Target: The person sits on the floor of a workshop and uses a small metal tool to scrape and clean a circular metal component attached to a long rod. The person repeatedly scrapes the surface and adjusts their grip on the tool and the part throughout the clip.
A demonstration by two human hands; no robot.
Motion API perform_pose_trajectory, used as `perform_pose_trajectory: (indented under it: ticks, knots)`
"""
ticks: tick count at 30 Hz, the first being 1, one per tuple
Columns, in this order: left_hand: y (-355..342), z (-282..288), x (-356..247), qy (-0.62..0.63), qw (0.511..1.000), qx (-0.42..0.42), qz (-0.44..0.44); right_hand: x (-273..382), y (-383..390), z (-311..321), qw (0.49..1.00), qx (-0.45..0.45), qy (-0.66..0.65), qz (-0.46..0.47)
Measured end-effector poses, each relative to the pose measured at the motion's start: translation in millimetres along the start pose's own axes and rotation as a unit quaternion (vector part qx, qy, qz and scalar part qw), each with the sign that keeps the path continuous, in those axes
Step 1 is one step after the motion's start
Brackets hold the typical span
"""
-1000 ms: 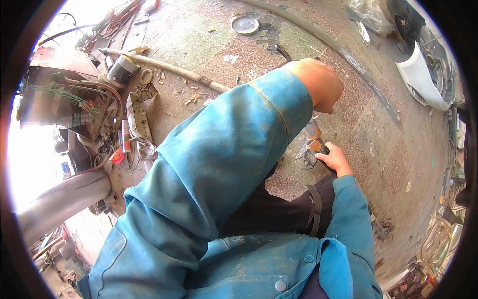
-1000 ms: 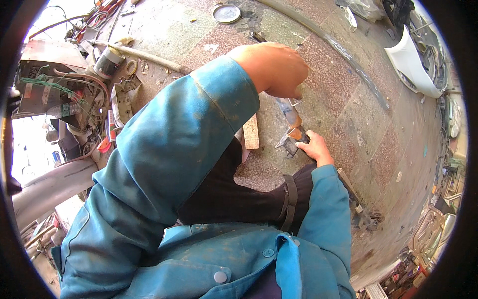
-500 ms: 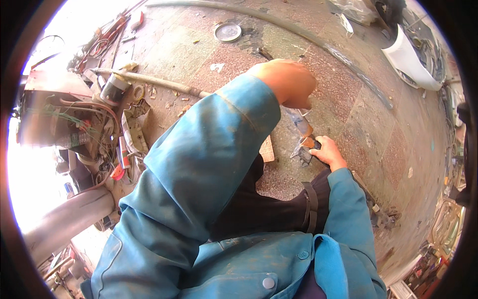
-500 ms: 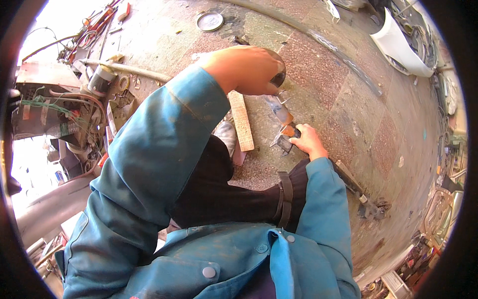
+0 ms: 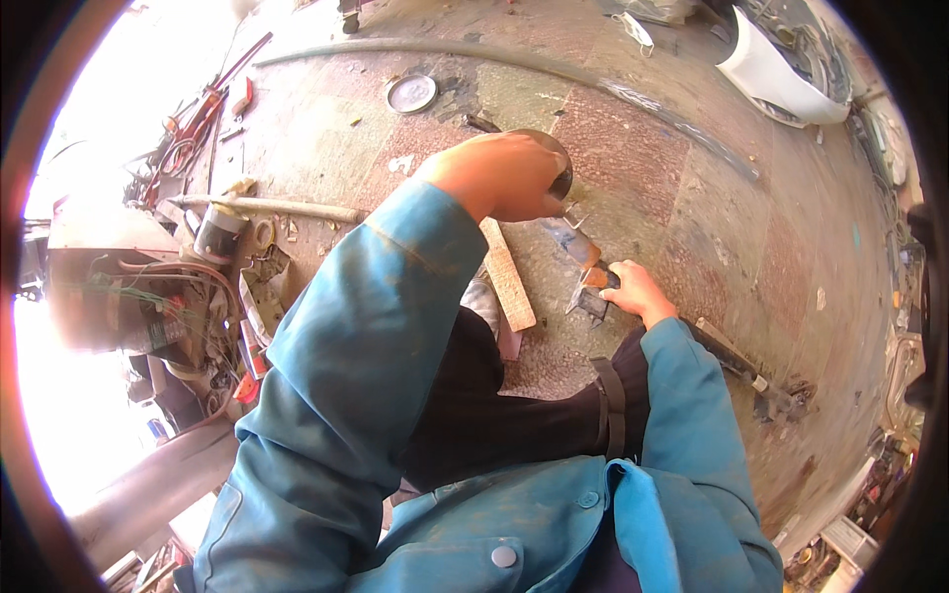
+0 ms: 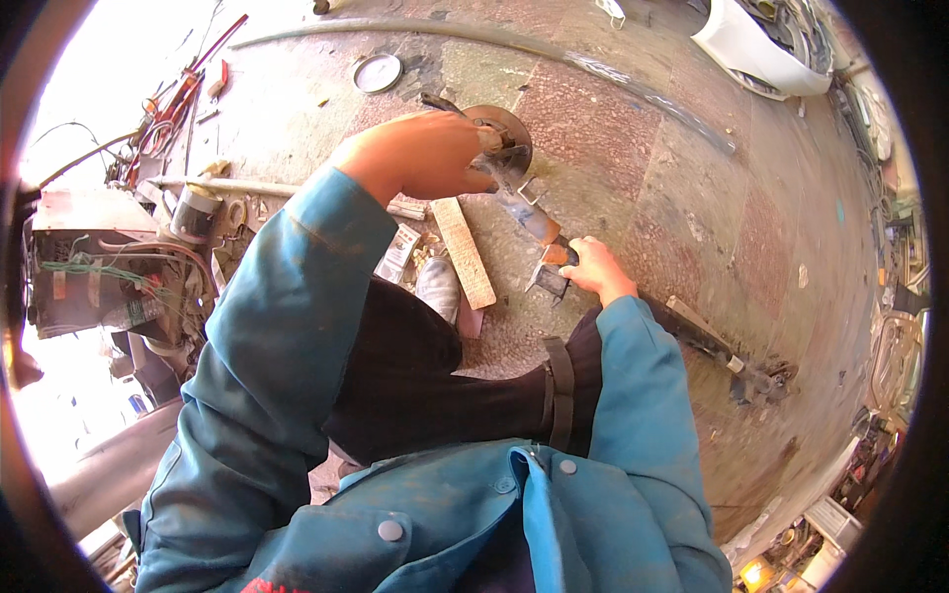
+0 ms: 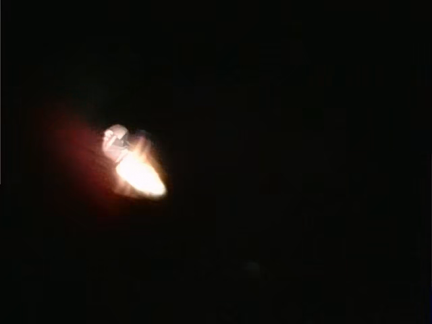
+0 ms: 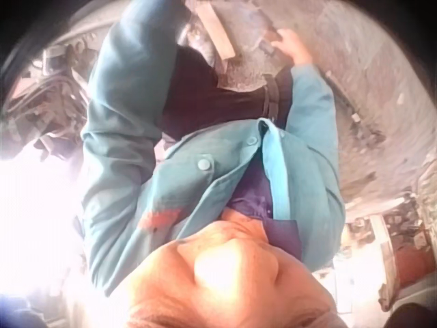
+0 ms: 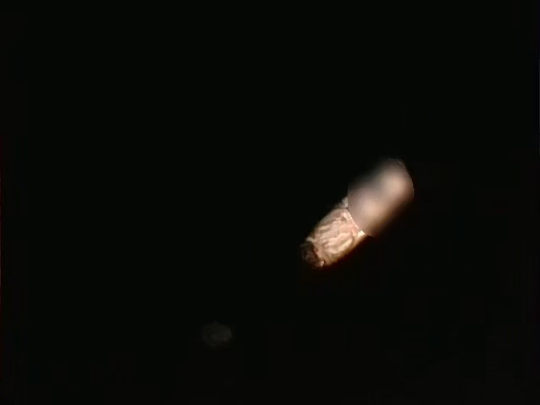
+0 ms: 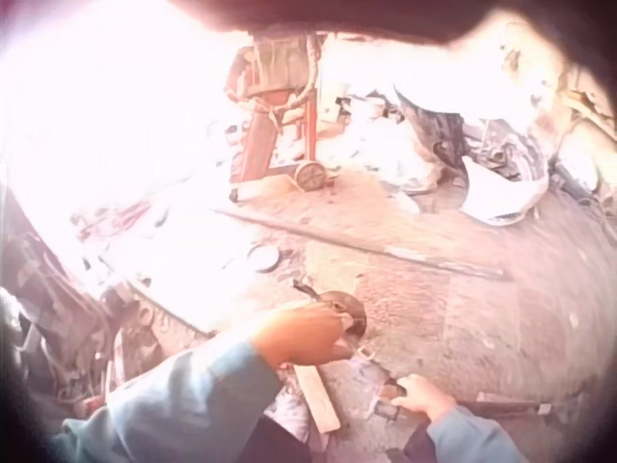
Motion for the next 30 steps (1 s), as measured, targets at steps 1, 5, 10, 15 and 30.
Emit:
perform_pose_trajectory:
  ticks: [1,5,10,15,30]
  knots:
    - [0.2,0.8,-0.4,-0.001,1.0,0.003,0.004,-0.9,-0.5,-0.5,1.0,0.001,0.001,-0.002]
    - [1.4,2.0,-1.0,-0.009,1.0,0.006,0.008,-5.8,-1.5,-3.9,1.0,-0.005,0.001,-0.012]
    - [3.4,-0.3,0.5,0.002,1.0,0.002,0.003,-7.9,-0.8,-5.4,1.0,-0.015,-0.009,-0.004]
    - [2.2,2.6,-3.1,-0.007,1.0,0.013,0.002,-10.7,0.8,-4.1,1.0,-0.012,0.003,-0.005]
    - [-3.0,-1.0,2.9,0.01,1.0,0.003,-0.011,-11.6,6.5,3.6,1.0,-0.003,0.002,-0.028]
Point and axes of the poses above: each hand's wrist, its own y-axis away from the middle knuckle, its own z-axis out of the back of the hand, x = y × z, the point moved 3 cm from there along -y, towards the middle knuckle, and after that the axes turned 15 degrees about -x, right-handed, at the moved point
